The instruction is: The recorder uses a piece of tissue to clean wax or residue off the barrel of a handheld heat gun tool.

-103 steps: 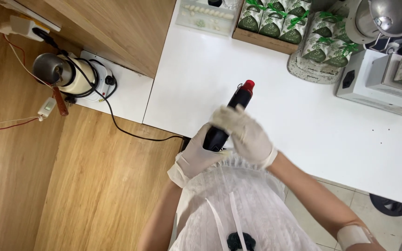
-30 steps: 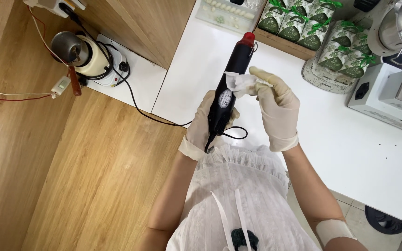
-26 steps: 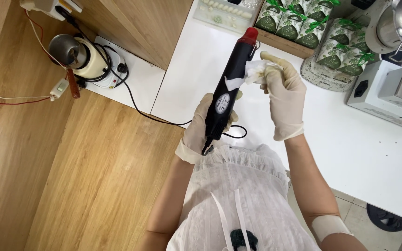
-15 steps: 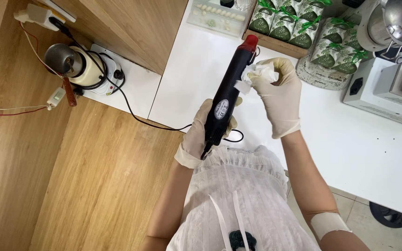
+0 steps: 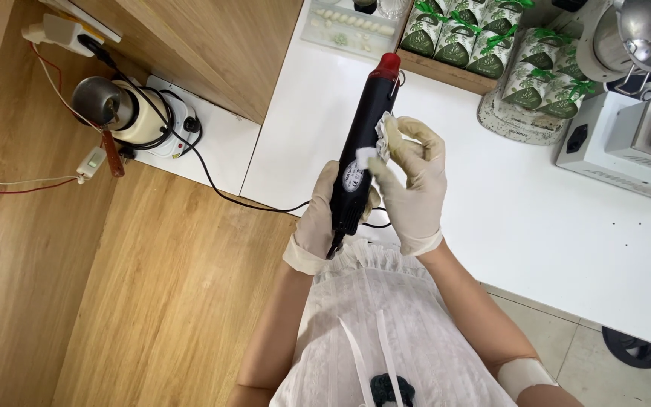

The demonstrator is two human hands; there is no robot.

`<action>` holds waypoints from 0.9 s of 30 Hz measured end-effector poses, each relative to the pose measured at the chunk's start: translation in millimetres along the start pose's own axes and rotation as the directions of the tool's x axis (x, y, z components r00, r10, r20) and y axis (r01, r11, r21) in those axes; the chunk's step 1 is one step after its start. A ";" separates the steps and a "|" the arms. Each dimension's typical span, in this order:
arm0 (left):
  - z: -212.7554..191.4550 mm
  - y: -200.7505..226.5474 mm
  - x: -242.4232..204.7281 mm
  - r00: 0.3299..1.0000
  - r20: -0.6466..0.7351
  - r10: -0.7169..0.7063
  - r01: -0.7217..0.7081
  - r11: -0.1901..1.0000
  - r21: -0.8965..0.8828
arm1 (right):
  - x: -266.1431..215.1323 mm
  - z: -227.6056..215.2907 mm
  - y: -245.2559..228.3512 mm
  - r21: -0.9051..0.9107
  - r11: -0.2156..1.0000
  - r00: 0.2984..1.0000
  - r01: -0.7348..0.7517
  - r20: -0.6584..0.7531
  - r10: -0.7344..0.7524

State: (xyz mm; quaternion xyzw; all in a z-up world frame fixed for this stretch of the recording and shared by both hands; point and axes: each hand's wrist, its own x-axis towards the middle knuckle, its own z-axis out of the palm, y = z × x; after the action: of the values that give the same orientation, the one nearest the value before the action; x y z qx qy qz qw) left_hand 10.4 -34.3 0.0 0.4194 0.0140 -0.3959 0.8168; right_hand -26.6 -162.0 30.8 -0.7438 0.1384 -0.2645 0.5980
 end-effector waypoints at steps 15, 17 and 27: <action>-20.7 -5.7 -0.7 0.995 0.075 0.070 -0.070 0.998 -0.006 | -0.4 -3.8 12.4 -0.160 0.871 0.884 0.464 0.145 -0.444; -5.2 10.8 -10.6 0.994 0.085 0.065 -0.071 0.995 0.068 | 13.5 -4.6 18.5 -0.238 0.816 0.850 0.527 0.126 -0.512; -33.3 13.9 -5.0 0.999 0.032 0.027 -0.027 1.000 0.005 | -29.7 7.3 24.2 -0.175 0.938 0.951 0.301 0.125 -0.282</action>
State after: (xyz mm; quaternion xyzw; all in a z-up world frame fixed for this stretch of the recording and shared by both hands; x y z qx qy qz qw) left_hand 26.4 -3.3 -10.5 0.4155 -0.0061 -0.3915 0.8210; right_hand -44.2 -146.5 -0.4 -0.8223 0.0219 -0.2987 0.4839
